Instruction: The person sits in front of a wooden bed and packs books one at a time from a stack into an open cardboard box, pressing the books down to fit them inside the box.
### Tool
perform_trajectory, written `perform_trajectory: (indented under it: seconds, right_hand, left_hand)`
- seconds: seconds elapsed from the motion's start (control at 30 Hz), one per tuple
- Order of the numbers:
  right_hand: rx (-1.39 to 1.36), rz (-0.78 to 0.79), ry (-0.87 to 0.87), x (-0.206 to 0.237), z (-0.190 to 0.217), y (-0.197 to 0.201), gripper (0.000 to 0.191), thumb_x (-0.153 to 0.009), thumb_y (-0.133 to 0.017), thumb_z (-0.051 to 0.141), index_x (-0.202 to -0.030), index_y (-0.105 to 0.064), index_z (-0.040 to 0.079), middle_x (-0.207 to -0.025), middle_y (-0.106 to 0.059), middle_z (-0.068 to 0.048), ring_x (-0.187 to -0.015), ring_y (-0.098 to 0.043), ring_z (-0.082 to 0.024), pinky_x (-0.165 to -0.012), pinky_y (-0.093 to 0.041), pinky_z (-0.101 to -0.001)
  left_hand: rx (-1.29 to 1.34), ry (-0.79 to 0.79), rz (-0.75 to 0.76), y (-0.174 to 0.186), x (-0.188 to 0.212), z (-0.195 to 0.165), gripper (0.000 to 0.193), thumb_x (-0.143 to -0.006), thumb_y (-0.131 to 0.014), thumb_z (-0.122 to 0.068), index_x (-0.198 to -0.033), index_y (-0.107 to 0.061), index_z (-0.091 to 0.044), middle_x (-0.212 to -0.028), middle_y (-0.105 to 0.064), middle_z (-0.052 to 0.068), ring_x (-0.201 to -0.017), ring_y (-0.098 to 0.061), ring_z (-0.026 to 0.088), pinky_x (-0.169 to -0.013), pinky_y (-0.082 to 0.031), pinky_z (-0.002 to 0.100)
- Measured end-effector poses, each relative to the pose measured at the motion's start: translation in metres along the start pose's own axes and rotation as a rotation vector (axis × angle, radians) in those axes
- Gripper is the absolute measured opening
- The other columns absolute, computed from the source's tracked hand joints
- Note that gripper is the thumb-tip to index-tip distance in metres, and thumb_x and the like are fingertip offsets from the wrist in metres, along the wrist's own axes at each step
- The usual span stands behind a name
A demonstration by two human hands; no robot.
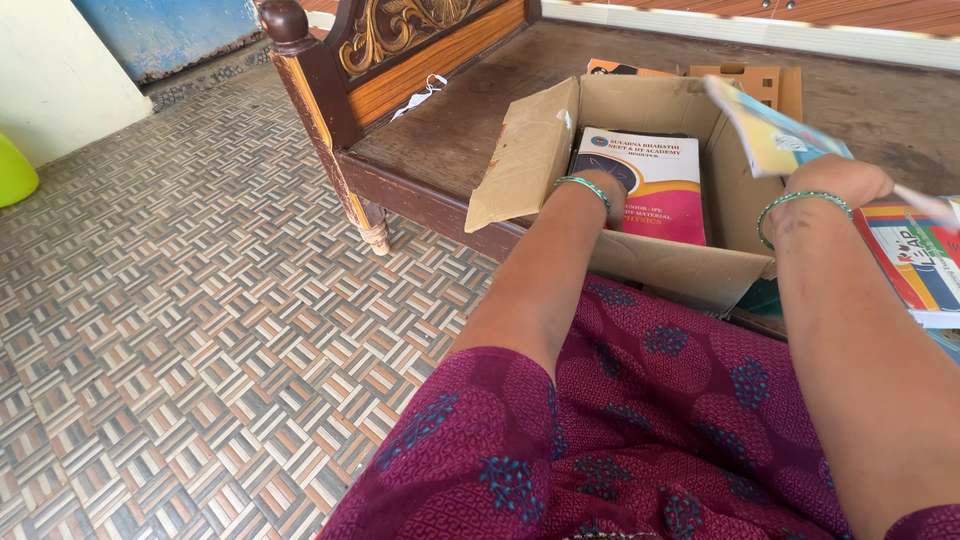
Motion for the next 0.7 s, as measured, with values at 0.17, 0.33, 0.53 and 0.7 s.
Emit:
perform_trajectory:
  seconds: [0.17,0.33,0.53,0.7]
  right_hand:
    - [0.197,0.151,-0.13,0.002,0.0,0.001,0.038,-0.101,-0.048,0.028,-0.117,-0.067,0.0,-0.116,-0.074,-0.013,-0.103,-0.07,-0.024,-0.081,-0.058,-0.0416]
    - [-0.814,0.046,-0.584,0.016,-0.004,-0.006,0.03,-0.097,-0.055,0.02,-0.116,-0.066,0.0,-0.117,-0.071,-0.015,-0.101,-0.071,-0.026,-0.079,-0.059,-0.0411]
    - [-1.534,0.07,-0.716,0.02,0.001,-0.011,0.025,-0.094,-0.063,0.011,-0.115,-0.065,-0.001,-0.119,-0.066,-0.017,-0.098,-0.071,-0.029,-0.077,-0.061,-0.0406]
    - [-1.675,0.147,-0.724,0.017,-0.007,-0.008,0.025,-0.09,-0.069,0.004,-0.115,-0.064,-0.001,-0.12,-0.063,-0.019,-0.095,-0.072,-0.031,-0.075,-0.062,-0.0401]
  left_hand:
    - [-0.038,-0.058,0.007,0.007,0.019,-0.01,0.046,-0.076,-0.081,-0.017,-0.121,-0.074,-0.012,-0.13,-0.07,0.011,-0.118,-0.07,0.03,-0.094,-0.059,0.04]
    - [0.03,-0.024,-0.011,0.015,0.033,-0.013,0.043,-0.077,-0.08,-0.017,-0.119,-0.074,-0.012,-0.129,-0.069,0.011,-0.118,-0.069,0.029,-0.093,-0.058,0.04]
    - [0.015,-0.03,-0.034,0.023,0.038,-0.019,0.045,-0.076,-0.086,-0.032,-0.115,-0.076,-0.012,-0.126,-0.072,0.008,-0.116,-0.07,0.026,-0.095,-0.057,0.039]
    - [-0.093,-0.047,-0.019,0.02,0.026,-0.025,0.042,-0.08,-0.084,-0.031,-0.116,-0.076,-0.011,-0.126,-0.071,0.008,-0.114,-0.071,0.026,-0.093,-0.058,0.04]
Point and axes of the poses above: each hand's wrist, its own x-axis away from the middle knuckle, its own y-axis out of the back of the hand, z = x × y, the point moved 4 cm from there along -x, towards the middle knuckle
